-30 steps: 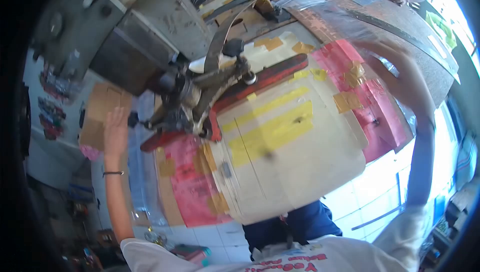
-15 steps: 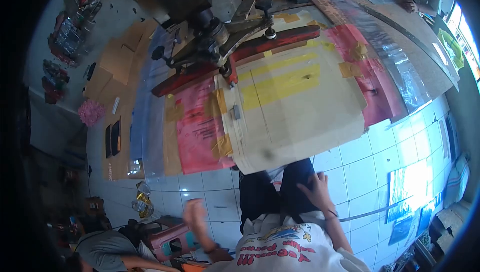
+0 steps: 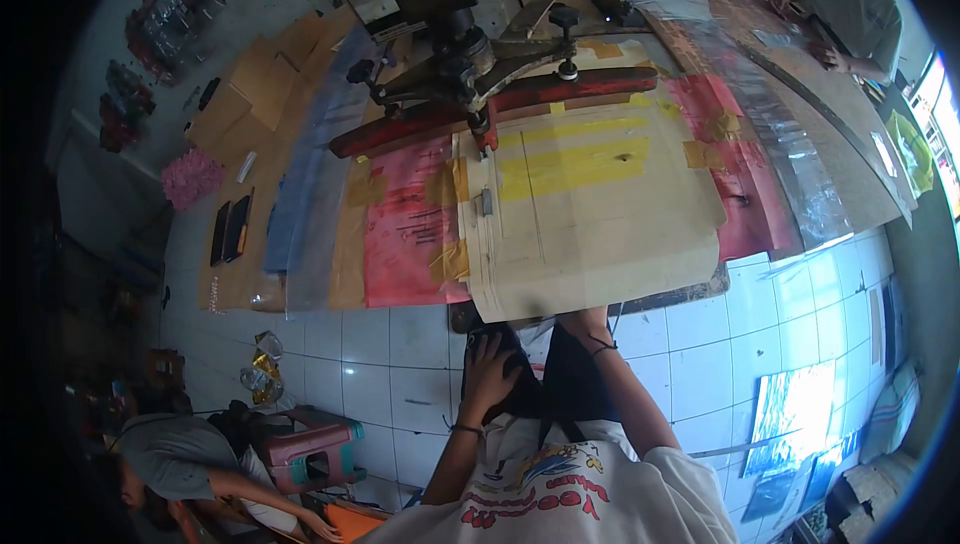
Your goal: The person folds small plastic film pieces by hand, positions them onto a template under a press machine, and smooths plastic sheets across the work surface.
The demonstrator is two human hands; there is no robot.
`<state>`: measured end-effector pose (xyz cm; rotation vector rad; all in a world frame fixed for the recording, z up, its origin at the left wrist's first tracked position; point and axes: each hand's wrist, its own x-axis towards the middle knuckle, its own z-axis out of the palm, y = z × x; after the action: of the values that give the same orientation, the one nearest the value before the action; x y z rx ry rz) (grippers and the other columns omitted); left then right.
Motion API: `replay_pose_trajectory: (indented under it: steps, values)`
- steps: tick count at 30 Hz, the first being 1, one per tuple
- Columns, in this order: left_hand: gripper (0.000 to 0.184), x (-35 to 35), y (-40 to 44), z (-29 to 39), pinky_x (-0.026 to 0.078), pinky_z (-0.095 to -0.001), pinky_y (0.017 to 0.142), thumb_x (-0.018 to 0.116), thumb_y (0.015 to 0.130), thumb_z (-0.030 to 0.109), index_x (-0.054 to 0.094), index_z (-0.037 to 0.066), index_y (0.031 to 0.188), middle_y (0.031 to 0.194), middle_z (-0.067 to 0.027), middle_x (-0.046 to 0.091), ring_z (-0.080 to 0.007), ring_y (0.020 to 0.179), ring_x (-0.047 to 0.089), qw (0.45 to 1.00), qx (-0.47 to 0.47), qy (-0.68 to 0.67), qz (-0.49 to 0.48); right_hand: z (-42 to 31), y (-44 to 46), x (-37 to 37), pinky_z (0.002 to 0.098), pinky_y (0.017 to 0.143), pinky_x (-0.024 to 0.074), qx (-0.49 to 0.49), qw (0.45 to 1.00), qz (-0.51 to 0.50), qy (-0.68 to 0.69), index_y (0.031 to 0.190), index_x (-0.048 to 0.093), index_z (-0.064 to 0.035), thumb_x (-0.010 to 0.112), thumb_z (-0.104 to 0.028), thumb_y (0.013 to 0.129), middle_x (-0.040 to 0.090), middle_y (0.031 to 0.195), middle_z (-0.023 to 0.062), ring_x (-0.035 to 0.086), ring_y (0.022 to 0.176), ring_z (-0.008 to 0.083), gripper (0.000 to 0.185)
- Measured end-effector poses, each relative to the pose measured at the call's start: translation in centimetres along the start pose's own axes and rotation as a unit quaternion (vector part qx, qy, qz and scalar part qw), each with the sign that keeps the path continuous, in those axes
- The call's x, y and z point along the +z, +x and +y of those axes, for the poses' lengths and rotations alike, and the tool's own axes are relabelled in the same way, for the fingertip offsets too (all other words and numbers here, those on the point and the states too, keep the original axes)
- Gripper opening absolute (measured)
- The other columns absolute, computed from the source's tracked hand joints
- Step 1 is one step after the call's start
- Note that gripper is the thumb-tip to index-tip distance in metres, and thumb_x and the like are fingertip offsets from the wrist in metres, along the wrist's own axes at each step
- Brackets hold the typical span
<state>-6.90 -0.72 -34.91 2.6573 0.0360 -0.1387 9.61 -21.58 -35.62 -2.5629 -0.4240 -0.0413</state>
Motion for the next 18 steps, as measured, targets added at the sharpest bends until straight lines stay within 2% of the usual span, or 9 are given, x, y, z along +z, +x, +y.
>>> replay_pose_trajectory:
  steps: [1,4,7,10,13,15,18]
  values:
    - [0.043,0.3,0.7,-0.4,0.022,-0.0691,0.118,0.073,0.088,0.037,0.071,0.012,0.122,0.159,-0.0168,0.044,-0.0416,0.151,0.031,1.000,0.000,0.002,0.001,-0.1,0.0,0.1,0.0528,0.092,0.0515,0.004,1.000,0.013,0.002,0.108,0.076,-0.0128,0.067,-0.037,0.085,0.074,0.110,0.0145,0.066,0.110,0.0393,0.035]
    - [0.038,1.2,2.6,-1.6,0.025,-0.0679,0.117,0.073,0.087,0.035,0.072,0.011,0.117,0.155,-0.0154,0.048,-0.0406,0.149,0.034,1.000,0.010,0.015,0.002,0.4,0.0,0.8,0.0527,0.092,0.0519,0.019,0.999,-0.033,0.032,0.108,0.075,-0.0127,0.067,-0.038,0.085,0.074,0.111,0.0147,0.066,0.109,0.0400,0.036]
    - [0.037,1.9,4.1,-2.2,0.027,-0.0666,0.115,0.074,0.085,0.033,0.073,0.011,0.114,0.150,-0.0148,0.052,-0.0399,0.147,0.038,0.999,0.025,0.026,0.007,1.3,-0.4,2.1,0.0526,0.092,0.0521,0.018,0.999,0.010,0.042,0.108,0.075,-0.0127,0.066,-0.040,0.084,0.074,0.112,0.0147,0.067,0.108,0.0397,0.037]
    - [0.038,2.1,4.4,-2.3,0.027,-0.0662,0.115,0.076,0.082,0.033,0.073,0.011,0.113,0.141,-0.0142,0.055,-0.0397,0.144,0.040,0.999,0.035,0.031,0.016,0.9,-0.3,1.3,0.0526,0.093,0.0523,0.011,1.000,0.006,0.020,0.109,0.076,-0.0134,0.066,-0.042,0.085,0.074,0.113,0.0153,0.067,0.108,0.0402,0.039]
    - [0.037,1.9,4.3,-2.3,0.027,-0.0664,0.115,0.076,0.082,0.033,0.072,0.012,0.113,0.142,-0.0150,0.055,-0.0399,0.145,0.040,0.999,0.032,0.023,0.012,1.3,-0.3,1.9,0.0522,0.096,0.0514,0.020,0.999,-0.041,-0.025,0.115,0.074,-0.0146,0.066,-0.043,0.087,0.073,0.117,0.0157,0.065,0.112,0.0408,0.041]
    - [0.038,2.0,4.5,-2.4,0.027,-0.0663,0.115,0.076,0.082,0.034,0.072,0.012,0.114,0.142,-0.0157,0.055,-0.0395,0.145,0.039,0.999,0.028,0.031,0.010,2.9,-0.4,4.1,0.0521,0.098,0.0506,0.030,0.999,-0.033,-0.005,0.119,0.073,-0.0140,0.066,-0.041,0.088,0.071,0.122,0.0162,0.063,0.116,0.0411,0.042]
    - [0.039,2.4,4.5,-2.6,0.028,-0.0660,0.114,0.076,0.082,0.034,0.072,0.013,0.115,0.142,-0.0158,0.055,-0.0391,0.145,0.038,0.999,0.026,0.036,0.006,3.6,-0.5,6.8,0.0524,0.101,0.0495,0.031,0.988,0.072,0.133,0.122,0.071,-0.0127,0.066,-0.037,0.088,0.069,0.127,0.0164,0.062,0.120,0.0409,0.042]
